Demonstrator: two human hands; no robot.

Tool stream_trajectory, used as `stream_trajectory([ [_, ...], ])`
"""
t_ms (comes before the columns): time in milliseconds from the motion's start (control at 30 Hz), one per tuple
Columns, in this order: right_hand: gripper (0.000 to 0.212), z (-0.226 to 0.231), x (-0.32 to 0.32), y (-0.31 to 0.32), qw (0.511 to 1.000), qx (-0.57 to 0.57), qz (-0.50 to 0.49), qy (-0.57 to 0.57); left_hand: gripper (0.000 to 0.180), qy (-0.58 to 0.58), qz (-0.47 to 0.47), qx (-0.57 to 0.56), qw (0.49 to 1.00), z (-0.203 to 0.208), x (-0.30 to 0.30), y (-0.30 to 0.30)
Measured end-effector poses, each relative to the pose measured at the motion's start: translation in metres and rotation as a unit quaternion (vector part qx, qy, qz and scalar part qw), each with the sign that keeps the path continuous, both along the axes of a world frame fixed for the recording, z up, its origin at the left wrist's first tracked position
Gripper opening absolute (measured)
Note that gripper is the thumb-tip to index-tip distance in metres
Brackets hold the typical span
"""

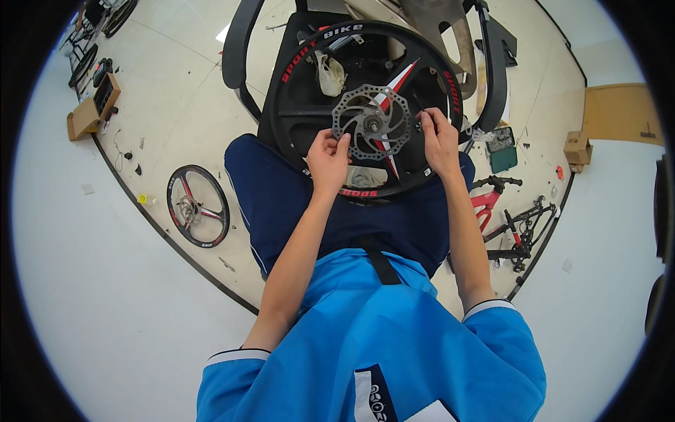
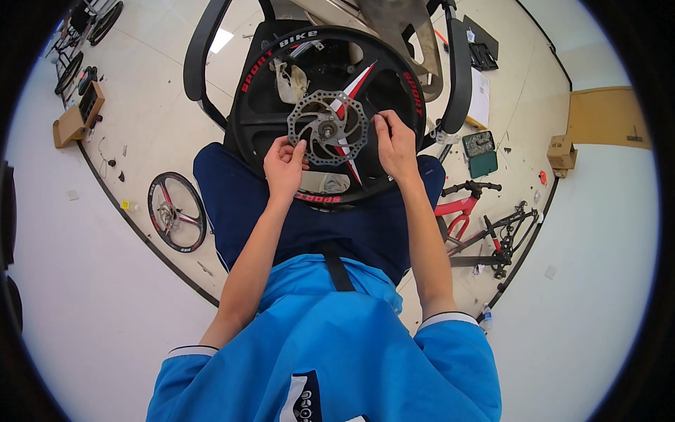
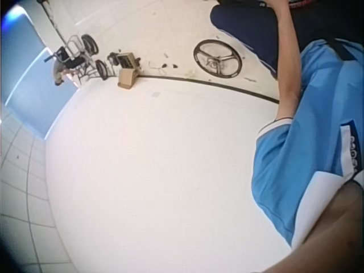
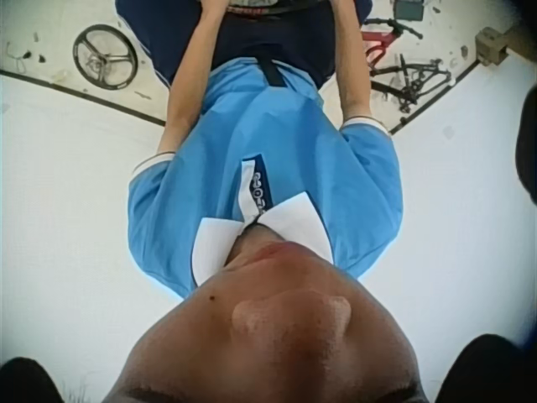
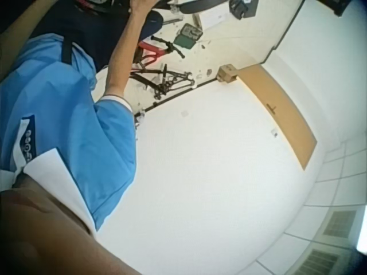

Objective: The person sits on the floor and assembles a bicycle wheel by attaching a disc brake rotor to the hub. They use a small tool to tighten the bolts securing the rotor in place.

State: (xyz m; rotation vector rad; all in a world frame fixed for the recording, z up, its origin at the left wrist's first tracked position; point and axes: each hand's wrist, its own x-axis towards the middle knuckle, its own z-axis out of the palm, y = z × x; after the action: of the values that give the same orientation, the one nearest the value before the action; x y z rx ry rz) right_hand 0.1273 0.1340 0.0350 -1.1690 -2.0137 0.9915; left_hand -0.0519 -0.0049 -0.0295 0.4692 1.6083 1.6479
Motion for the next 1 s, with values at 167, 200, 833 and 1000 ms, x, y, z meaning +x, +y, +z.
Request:
stream_trajectory([
  [167, 0.022, -0.021, -0.013, -0.007, 0.999, -0.013, 0.013, 0.030, 0.025, 0.004, 0.005, 0.002, 1.000, 0.000, 0.000, 0.001],
  [200, 0.023, -0.020, -0.016, -0.010, 0.999, -0.014, 0.010, 0.031, 0.025, 0.007, 0.005, 0.000, 1.000, 0.001, 0.000, 0.001],
  [833, 0.028, 0.029, -0.013, 0.011, 0.979, 0.020, 0.159, -0.122, 0.025, 0.010, 0.020, -0.017, 1.000, -0.001, 0.003, 0.003],
  [1000, 0.028, 0.036, -0.014, 0.017, 0.971, 0.011, 0.172, -0.166, 0.024, -0.001, 0.034, 0.002, 0.999, -0.004, 0.006, 0.003],
])
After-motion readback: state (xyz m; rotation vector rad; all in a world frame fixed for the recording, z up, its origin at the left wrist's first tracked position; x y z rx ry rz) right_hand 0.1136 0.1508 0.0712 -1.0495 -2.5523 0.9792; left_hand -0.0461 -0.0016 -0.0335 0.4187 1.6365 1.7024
